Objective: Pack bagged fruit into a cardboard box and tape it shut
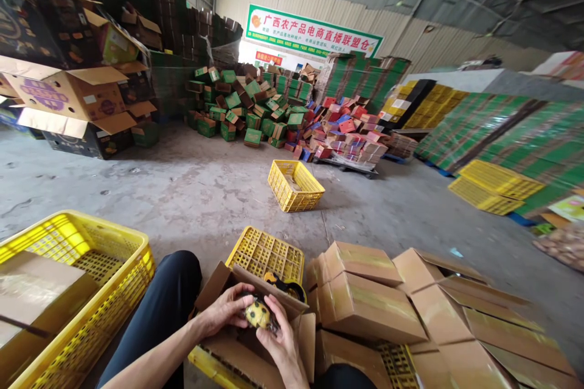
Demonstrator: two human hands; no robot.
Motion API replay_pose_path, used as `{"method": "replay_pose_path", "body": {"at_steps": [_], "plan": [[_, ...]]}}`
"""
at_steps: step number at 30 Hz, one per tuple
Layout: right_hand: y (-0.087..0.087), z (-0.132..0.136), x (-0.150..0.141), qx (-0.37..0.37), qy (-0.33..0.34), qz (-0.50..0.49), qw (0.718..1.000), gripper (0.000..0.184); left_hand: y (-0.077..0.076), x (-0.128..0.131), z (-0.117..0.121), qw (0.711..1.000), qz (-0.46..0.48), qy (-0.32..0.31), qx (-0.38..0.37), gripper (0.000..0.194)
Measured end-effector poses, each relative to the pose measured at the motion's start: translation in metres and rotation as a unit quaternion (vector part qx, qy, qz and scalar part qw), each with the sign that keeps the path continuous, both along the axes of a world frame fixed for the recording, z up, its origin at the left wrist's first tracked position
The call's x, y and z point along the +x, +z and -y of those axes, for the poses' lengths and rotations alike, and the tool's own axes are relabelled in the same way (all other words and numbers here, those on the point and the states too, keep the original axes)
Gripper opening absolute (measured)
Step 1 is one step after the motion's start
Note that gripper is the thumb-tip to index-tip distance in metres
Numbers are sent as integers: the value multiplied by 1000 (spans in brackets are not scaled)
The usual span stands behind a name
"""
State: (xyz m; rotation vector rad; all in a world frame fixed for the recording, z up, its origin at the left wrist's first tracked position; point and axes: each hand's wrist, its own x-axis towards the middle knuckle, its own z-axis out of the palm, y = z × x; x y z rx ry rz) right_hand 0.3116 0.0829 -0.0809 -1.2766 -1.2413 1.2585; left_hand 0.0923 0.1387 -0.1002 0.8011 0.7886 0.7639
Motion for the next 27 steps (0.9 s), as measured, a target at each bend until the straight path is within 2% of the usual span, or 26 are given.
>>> {"method": "replay_pose_path", "body": {"at_steps": [4, 9, 12, 15, 19, 23, 27], "plan": [[1, -1, -3, -25, 1, -16, 1000, 72, -1, 2, -1, 999, -2, -33, -28, 88], [6, -4, -2, -98, -73, 3, 993, 88, 1, -1, 1, 995, -6, -76, -66, 103], [6, -3, 0, -132, -116, 59, 983, 82, 5, -5, 3, 995, 17, -91, -27, 92], [5, -1, -4, -155, -106, 95, 978, 77, 12, -6, 5, 993, 44, -101, 36, 82], [5, -1, -14, -175, -83, 86, 977, 84, 18, -3, 5, 994, 35, -96, 35, 69], [3, 1, -16, -175, -76, 77, 979, 91, 25, -2, 5, 997, 24, -58, 48, 62], [3, 3, -9, -155, -58, 82, 983, 84, 29, -3, 5, 997, 23, -46, 61, 60]]}}
